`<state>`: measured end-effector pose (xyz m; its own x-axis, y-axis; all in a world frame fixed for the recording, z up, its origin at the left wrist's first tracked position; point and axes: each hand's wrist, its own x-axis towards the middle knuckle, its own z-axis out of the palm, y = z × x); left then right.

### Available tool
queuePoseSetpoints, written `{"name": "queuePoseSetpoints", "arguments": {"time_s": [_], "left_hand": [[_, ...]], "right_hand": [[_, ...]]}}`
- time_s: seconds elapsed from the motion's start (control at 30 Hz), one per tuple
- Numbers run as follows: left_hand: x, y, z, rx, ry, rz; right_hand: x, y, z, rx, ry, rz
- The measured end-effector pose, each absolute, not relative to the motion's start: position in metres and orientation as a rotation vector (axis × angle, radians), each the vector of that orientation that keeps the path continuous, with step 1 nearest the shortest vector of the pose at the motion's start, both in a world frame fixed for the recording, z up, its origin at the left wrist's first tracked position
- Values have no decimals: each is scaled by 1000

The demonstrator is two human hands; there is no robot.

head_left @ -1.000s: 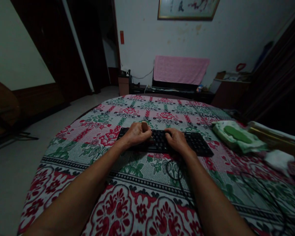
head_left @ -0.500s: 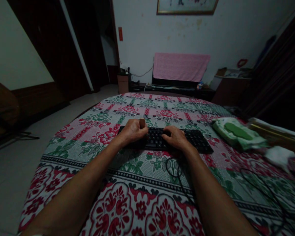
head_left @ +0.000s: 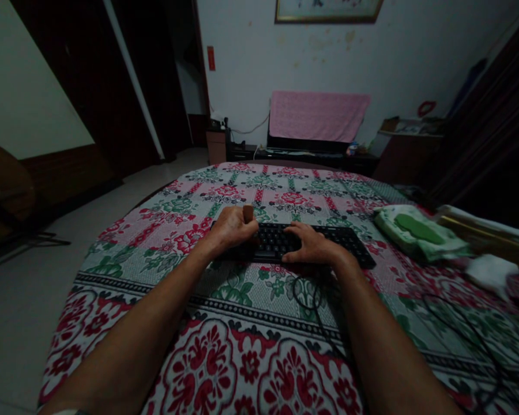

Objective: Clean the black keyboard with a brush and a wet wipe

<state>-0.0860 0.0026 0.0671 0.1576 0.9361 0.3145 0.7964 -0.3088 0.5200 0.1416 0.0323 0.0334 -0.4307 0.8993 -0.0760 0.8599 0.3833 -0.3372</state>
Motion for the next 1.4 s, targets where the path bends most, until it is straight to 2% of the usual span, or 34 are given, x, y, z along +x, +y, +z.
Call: {"name": "queuePoseSetpoints", "arguments": {"time_s": [0.27, 0.5, 0.73, 0.93, 1.2, 1.4], "left_hand": [[-69, 3, 54, 2123, 1429, 976], [-82, 3, 66, 2149, 1637, 884], [-71, -1, 62, 2161, 1437, 904], [-80, -1, 69, 2200, 1502, 808], [-67, -3, 62, 2149, 1386, 902], [-78, 3, 64, 2203, 1491, 774]], "right_hand": [[139, 31, 35, -1655, -2553, 490], [140, 32, 33, -1641, -2550, 490], [140, 34, 31, -1639, -2554, 477], [143, 36, 30, -1600, -2557, 510], [147, 38, 30, -1560, -2554, 545], [148, 39, 29, -1517, -2534, 549]]}}
